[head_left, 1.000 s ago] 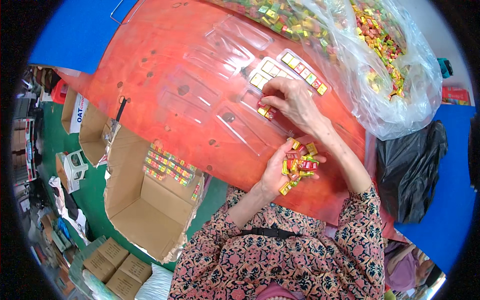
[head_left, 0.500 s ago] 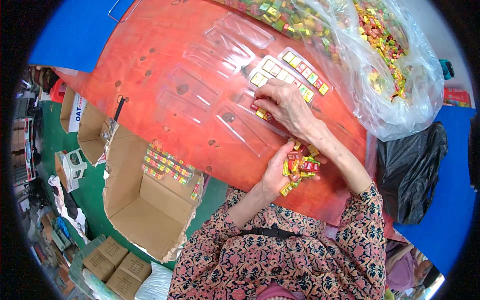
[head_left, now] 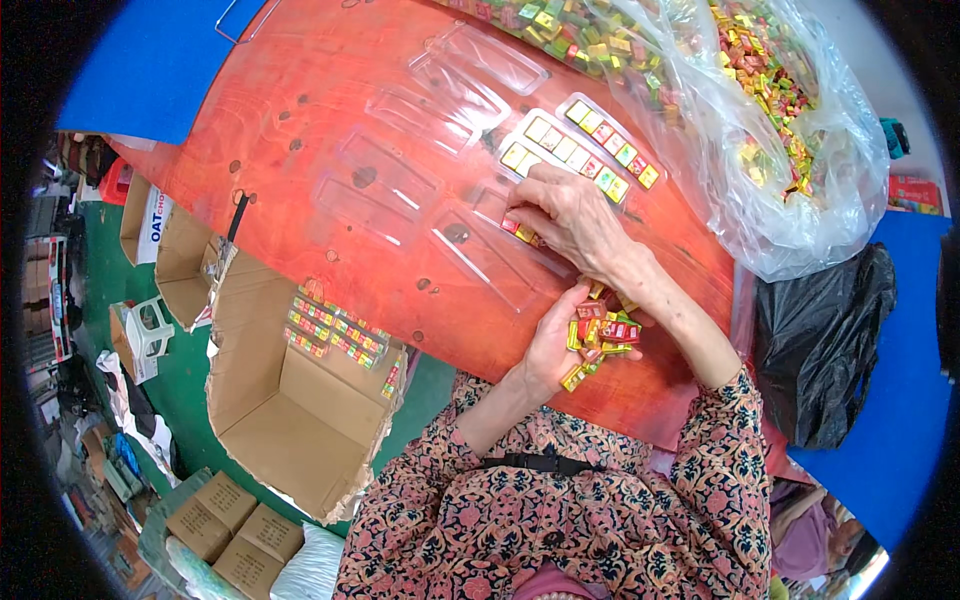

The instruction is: Organizing small wrapped cubes from a large plastic bag into sorted rows within plastic trays.

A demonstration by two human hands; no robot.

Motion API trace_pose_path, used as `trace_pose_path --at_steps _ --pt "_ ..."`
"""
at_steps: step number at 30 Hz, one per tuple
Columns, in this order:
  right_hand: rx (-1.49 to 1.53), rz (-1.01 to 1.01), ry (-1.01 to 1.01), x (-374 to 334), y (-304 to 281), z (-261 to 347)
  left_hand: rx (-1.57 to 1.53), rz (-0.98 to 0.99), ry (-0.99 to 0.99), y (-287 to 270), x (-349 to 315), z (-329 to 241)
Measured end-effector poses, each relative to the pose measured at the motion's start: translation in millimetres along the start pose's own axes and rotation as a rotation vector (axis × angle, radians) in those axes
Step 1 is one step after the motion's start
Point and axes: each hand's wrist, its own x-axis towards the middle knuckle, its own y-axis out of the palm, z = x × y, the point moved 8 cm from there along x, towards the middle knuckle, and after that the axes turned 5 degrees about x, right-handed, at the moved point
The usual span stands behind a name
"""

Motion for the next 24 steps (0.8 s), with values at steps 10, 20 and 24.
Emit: trace_pose_path --at_steps 10,20,24 --pt "-0.016 0.041 -0.005 -2.8 2.5 -1.6 -0.004 0.024 0.006 -0.8 0.6 -0.1" --pt "0.067 0.04 0.125 -12.9 -17.7 -13.1 0.094 -0.172 -0.056 5.8 -0.2 -0.9" --pt "0.052 0.081 0.14 -22.6 -16.9 -15.5 0.109 -0.161 -0.084 5.8 -0.9 -0.2"
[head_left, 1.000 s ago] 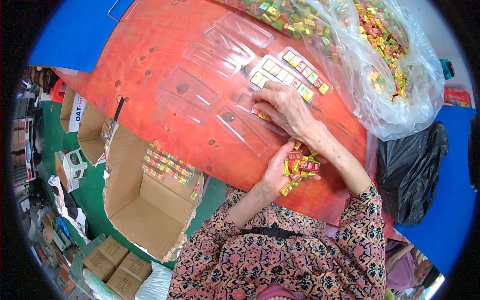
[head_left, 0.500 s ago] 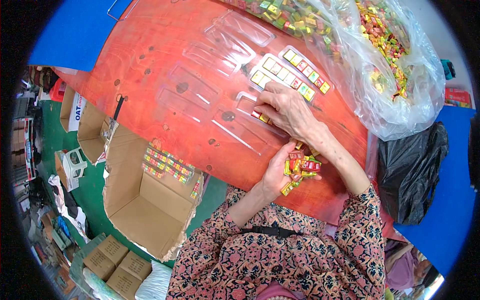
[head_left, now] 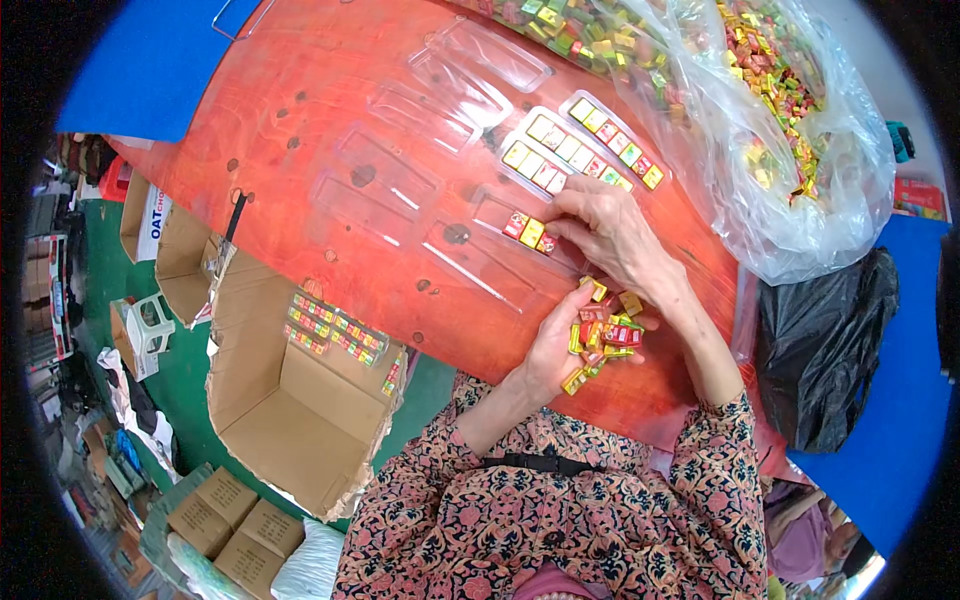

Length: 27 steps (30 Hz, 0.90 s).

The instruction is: Organizing small wrapped cubes from a large plastic bag into sorted rows within plastic trays.

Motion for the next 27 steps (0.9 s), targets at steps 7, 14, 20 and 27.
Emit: trace_pose_path --at_steps 7,14,20,27 --pt "-0.037 0.049 -0.002 -1.8 4.3 6.3 -0.085 0.099 0.054 -9.4 1.3 2.1" --pt "0.0 0.073 0.049 -7.4 -5.8 7.3 0.03 -0.004 0.066 3.0 -1.2 -3.8" --pt "0.12 0.088 0.172 -30.1 -36.7 0.9 0.071 0.081 0.095 10.4 0.0 -5.0" --pt "0.24 0.077 0.355 -64.8 -53.5 -6.1 0.128 0.117 0.098 15.0 0.5 -6.3"
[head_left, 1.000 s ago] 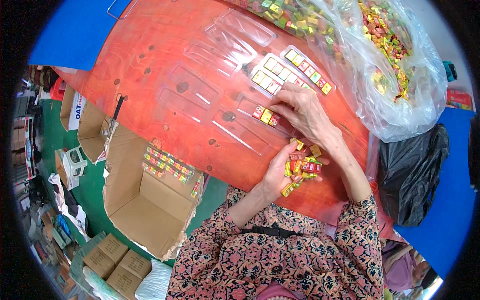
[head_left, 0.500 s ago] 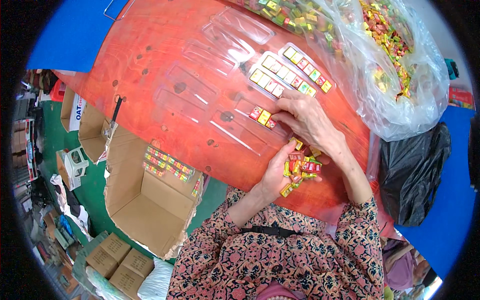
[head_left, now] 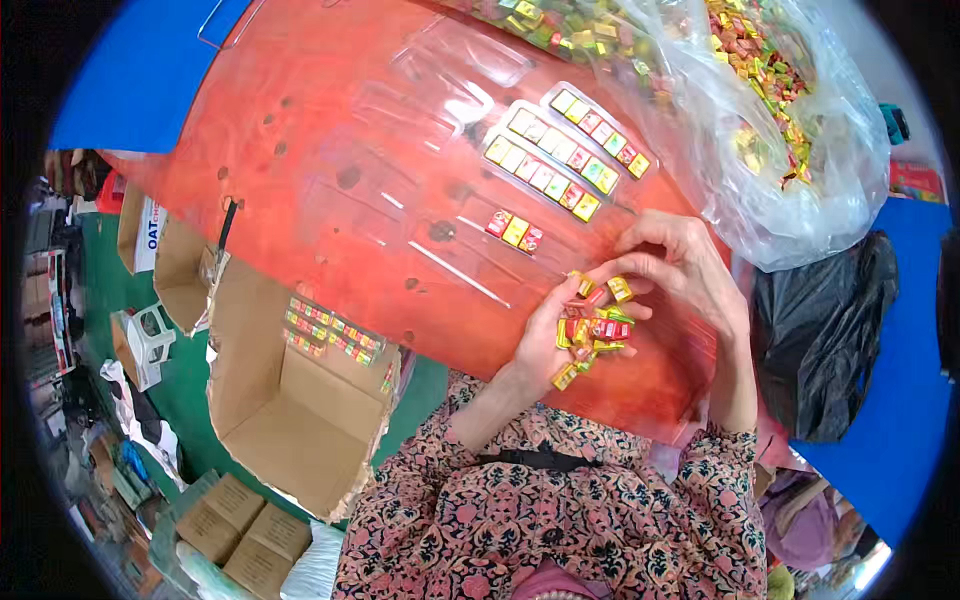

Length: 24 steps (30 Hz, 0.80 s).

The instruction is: Organizing small wrapped cubes from a large plastic bag into sorted rows within plastic trays.

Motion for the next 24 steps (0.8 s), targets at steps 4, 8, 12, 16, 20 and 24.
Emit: trace_pose_path --at_steps 4,8,12,16,20,24 --pt "-0.07 0.023 -0.054 -11.2 7.2 3.2 0.004 -0.055 0.002 -6.7 -1.6 3.5" --pt "-0.218 0.019 -0.041 -15.6 11.0 7.0 -0.064 -0.075 0.002 -10.1 -3.4 4.7" --pt "-0.384 -0.013 -0.114 -20.6 14.9 14.2 -0.07 -0.051 0.03 -8.4 -4.9 1.3" --pt "-0.345 0.024 -0.198 -20.7 19.6 21.7 -0.208 0.007 0.046 -14.7 -3.9 5.0" --pt "-0.195 0.06 -0.137 -17.7 16.0 20.4 -0.192 0.003 0.039 -15.6 -4.7 4.2" --pt "0.264 -0.034 0.014 -20.9 9.7 8.6 -0.052 -0.035 0.029 -3.5 -1.6 0.5"
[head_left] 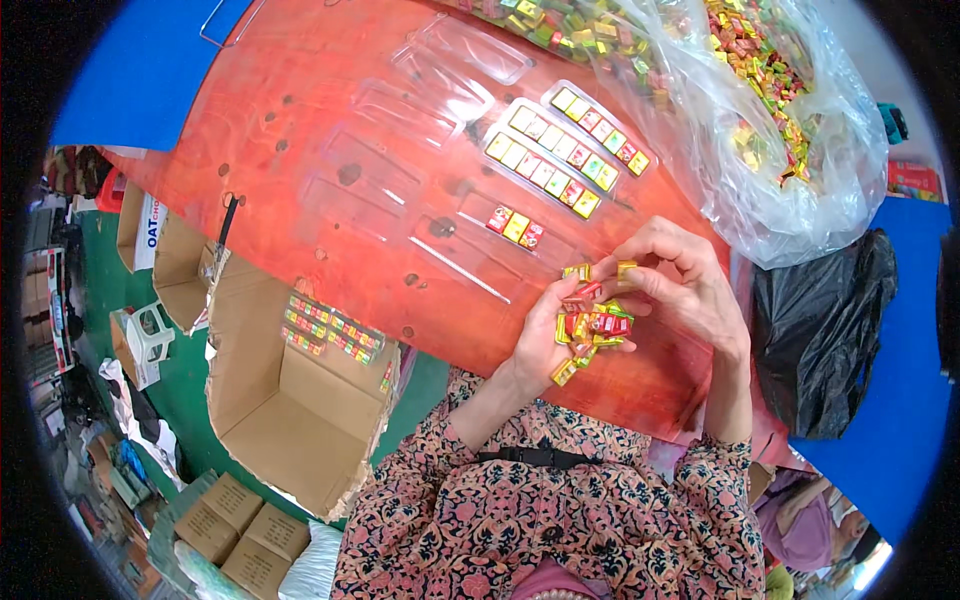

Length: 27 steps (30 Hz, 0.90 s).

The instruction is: Organizing small wrapped cubes from a large plastic bag into sorted rows within plastic trays.

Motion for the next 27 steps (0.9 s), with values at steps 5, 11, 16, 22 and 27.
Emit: trace_pose_path --at_steps 5,11,16,22,27 --pt "0.566 0.001 0.098 2.8 -3.2 -9.3 -0.017 0.02 -0.009 3.3 -0.3 -2.1" --pt "0.904 -0.092 0.13 7.5 -6.7 -25.0 -0.003 0.028 -0.038 3.3 0.9 1.9" --pt "0.754 0.004 0.166 3.0 -0.7 -31.7 0.007 0.027 -0.026 1.6 1.0 2.2" --pt "0.264 0.085 0.122 -10.2 4.2 -7.0 -0.114 0.012 -0.027 -8.6 -4.5 6.3" --pt "-0.252 0.208 -0.092 -23.5 22.7 17.2 -0.041 0.03 0.028 -0.2 -3.7 -1.7"
